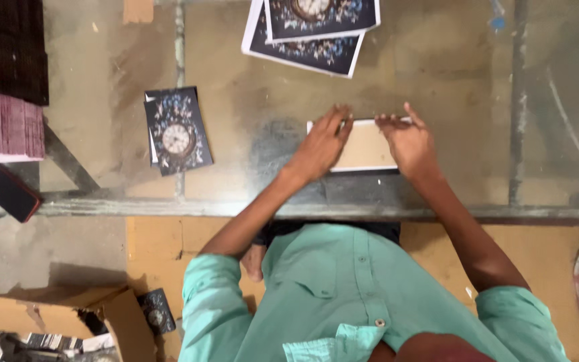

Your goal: The person assembles wall clocks by inserting the clock face into a black frame and securing it with a backing board. They handle the components one at a time, aligning the face and pressing the backing into place, then stacking the finished units on the table.

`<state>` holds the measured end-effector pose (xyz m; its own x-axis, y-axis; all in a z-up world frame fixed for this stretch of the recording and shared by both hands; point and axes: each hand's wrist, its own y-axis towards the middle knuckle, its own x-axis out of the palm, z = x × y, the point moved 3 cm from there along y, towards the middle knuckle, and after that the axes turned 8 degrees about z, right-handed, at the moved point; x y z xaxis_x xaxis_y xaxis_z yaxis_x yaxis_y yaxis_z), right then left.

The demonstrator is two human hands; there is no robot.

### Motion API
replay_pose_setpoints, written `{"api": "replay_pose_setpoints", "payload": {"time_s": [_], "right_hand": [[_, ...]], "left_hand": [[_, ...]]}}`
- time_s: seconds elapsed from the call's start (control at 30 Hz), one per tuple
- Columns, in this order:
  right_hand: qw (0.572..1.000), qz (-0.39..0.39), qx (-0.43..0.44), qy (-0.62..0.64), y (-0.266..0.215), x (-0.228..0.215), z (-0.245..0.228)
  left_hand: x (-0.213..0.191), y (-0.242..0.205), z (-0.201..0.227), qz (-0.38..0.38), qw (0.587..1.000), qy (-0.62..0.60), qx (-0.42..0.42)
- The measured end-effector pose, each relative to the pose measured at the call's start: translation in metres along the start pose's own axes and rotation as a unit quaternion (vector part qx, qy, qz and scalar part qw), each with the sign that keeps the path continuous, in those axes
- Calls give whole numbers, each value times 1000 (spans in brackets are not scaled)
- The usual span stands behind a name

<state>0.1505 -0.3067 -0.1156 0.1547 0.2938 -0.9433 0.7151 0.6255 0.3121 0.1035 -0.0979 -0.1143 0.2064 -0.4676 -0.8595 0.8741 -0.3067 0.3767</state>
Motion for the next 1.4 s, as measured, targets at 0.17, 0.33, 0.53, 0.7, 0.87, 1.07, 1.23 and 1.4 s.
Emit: {"api": "replay_pose_setpoints", "payload": {"time_s": [0.17,0.33,0.53,0.7,0.87,1.07,1.23,1.4], "right_hand": [[991,-25,111,76,-2,-6,-8],[985,62,43,154,15,-26,-31],[985,4,112,129,0,-13,-45],[997,-2,56,60,-8,-11,-40],[996,-7,88,-24,-21,-11,-27],[990,-20,139,-23,-35,-8,-14],[982,-42,164,-81,-44,-27,-24],[978,-73,197,17,-34,-8,-60]], "left_hand": [[19,-22,13,-3,1000,14,-1],[11,-16,17,9,999,-18,-29],[7,-15,21,29,999,-15,-20],[1,-14,26,6,999,3,-34],[13,3,52,-78,993,48,-70],[-12,-35,28,11,996,-7,-93],[-42,-75,-8,-15,968,96,-233],[-28,-20,12,20,986,-5,-163]]}}
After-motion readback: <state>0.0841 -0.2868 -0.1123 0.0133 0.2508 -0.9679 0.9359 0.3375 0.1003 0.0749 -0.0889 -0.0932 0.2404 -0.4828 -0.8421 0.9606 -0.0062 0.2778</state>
